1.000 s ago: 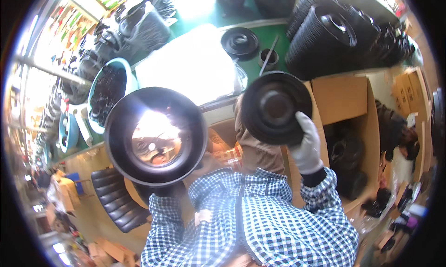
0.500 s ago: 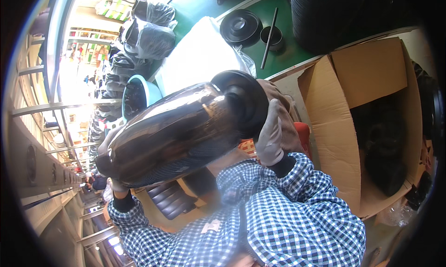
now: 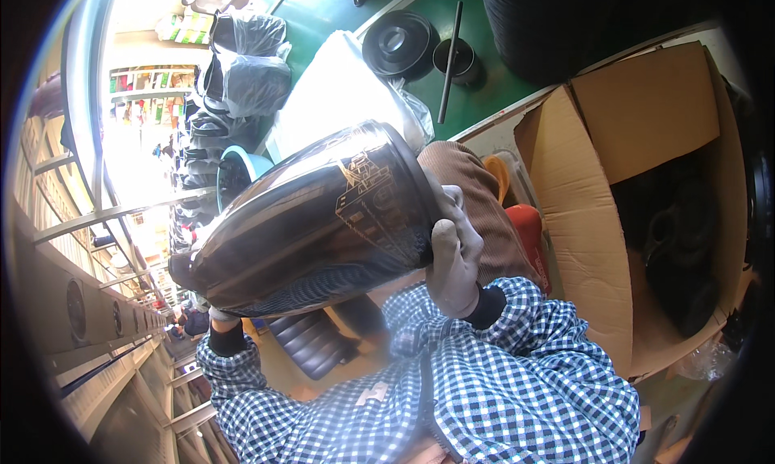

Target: The person assembles black ceramic pots by inserting a circular base into the pot body and securing it with a metal wire. They repeatedly pick up pots and bases, align them, and fasten the wire before placing the assembled units on the table.

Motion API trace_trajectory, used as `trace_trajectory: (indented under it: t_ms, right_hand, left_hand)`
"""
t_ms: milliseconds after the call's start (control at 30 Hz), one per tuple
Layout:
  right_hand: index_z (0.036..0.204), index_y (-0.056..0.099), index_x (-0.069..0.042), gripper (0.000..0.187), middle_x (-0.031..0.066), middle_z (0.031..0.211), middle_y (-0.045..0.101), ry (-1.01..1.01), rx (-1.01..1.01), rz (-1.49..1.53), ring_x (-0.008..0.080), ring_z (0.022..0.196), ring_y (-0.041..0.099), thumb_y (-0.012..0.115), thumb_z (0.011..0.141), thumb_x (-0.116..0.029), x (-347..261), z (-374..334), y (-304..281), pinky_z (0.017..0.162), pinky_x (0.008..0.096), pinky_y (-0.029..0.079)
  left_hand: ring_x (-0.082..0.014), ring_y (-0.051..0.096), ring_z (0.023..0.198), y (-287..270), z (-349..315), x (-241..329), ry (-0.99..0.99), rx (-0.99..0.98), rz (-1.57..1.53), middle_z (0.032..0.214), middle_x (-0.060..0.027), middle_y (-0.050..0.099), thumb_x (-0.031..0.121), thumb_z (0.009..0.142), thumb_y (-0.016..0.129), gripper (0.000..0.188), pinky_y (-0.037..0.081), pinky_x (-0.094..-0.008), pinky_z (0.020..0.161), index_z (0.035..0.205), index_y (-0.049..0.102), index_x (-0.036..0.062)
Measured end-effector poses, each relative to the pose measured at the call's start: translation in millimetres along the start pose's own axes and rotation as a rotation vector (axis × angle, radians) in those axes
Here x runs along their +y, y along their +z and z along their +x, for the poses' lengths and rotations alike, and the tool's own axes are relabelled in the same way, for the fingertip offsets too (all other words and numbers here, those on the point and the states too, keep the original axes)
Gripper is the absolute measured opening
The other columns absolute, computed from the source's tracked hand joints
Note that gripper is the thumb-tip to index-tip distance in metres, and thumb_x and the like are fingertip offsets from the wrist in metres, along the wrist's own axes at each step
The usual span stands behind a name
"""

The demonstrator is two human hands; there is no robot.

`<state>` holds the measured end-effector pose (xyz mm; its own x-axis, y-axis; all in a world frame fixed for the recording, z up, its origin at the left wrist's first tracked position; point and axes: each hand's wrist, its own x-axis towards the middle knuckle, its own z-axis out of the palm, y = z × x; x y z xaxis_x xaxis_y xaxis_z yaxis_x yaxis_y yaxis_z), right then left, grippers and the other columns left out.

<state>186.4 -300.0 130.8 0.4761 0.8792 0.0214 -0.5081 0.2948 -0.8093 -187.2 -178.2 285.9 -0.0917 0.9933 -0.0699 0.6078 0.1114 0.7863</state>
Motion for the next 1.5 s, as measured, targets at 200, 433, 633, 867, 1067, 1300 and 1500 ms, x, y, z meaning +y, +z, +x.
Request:
trace_trajectory:
  t_ms: [200,433,633,867,1067,1300,1500]
  right_hand:
    - [0.152,0.058,0.007,0.048,0.0050,0.115,0.055,-0.081,-0.035,-0.004,0.0116,0.103,0.054,0.046,0.118,-0.025,9.5,7.1,-9.9,0.092,0.0271,0.047]
    - [0.148,0.061,0.009,0.046,0.0063,0.118,0.058,-0.010,-0.181,0.155,0.0133,0.108,0.056,0.051,0.115,-0.022,9.2,19.3,-18.4,0.096,0.0288,0.048]
    - [0.158,0.050,0.007,0.073,0.0174,0.146,0.050,-0.276,-0.469,-0.022,0.0261,0.136,0.050,0.062,0.107,-0.044,11.3,26.2,-16.2,0.114,0.0387,0.045]
    - [0.175,0.003,-0.004,0.122,0.0231,0.179,0.012,0.174,-0.705,0.267,0.0369,0.165,0.018,0.057,0.097,-0.080,1.3,16.4,6.4,0.133,0.0496,0.025]
    - [0.170,0.026,-0.004,0.088,0.0138,0.168,0.041,0.434,-0.569,0.232,0.0253,0.157,0.038,0.055,0.109,-0.061,20.1,7.4,5.1,0.129,0.0404,0.033]
    - [0.162,0.041,-0.003,0.072,0.0147,0.163,0.045,0.243,-0.798,-0.428,0.0266,0.153,0.041,0.072,0.098,-0.016,4.2,7.6,-28.8,0.130,0.0423,0.028]
    - [0.172,0.018,-0.001,0.094,0.0217,0.178,0.021,0.168,-0.572,-0.221,0.0358,0.166,0.017,0.067,0.103,-0.044,2.4,-29.0,-26.5,0.136,0.0457,0.012]
  left_hand:
    - [-0.0282,0.073,0.113,-3.7,-7.4,-12.4,-0.011,0.016,-0.031,0.125,-0.0164,0.074,0.026,0.095,0.076,0.053,0.058,-0.0383,0.101,0.138,0.065,-0.0030]
    - [-0.0288,0.074,0.111,-9.6,-16.4,-26.4,0.008,0.022,-0.081,0.123,-0.0169,0.075,0.027,0.094,0.077,0.053,0.058,-0.0383,0.100,0.136,0.067,-0.0034]
    - [-0.0294,0.075,0.109,-14.5,-24.8,-48.8,0.041,0.034,-0.131,0.122,-0.0174,0.076,0.029,0.093,0.078,0.053,0.058,-0.0383,0.099,0.134,0.069,-0.0038]
    - [-0.0300,0.076,0.107,2.0,-36.0,-66.5,0.087,0.051,-0.191,0.120,-0.0179,0.077,0.030,0.092,0.078,0.053,0.059,-0.0383,0.098,0.132,0.070,-0.0042]
    - [-0.0328,0.078,0.107,19.8,-63.5,12.9,0.754,0.034,0.507,0.117,-0.0192,0.078,0.028,0.091,0.078,0.048,0.060,-0.0403,0.096,0.128,0.074,-0.0034]
    - [-0.0332,0.078,0.106,40.9,-60.8,24.9,0.966,-0.042,0.327,0.114,-0.0162,0.079,0.040,0.097,0.072,0.046,0.061,-0.0417,0.092,0.120,0.075,-0.0007]
    - [-0.0351,0.078,0.107,76.2,-48.4,-18.0,0.432,-0.092,-0.171,0.116,-0.0178,0.079,0.036,0.096,0.069,0.046,0.061,-0.0434,0.094,0.123,0.075,-0.0015]
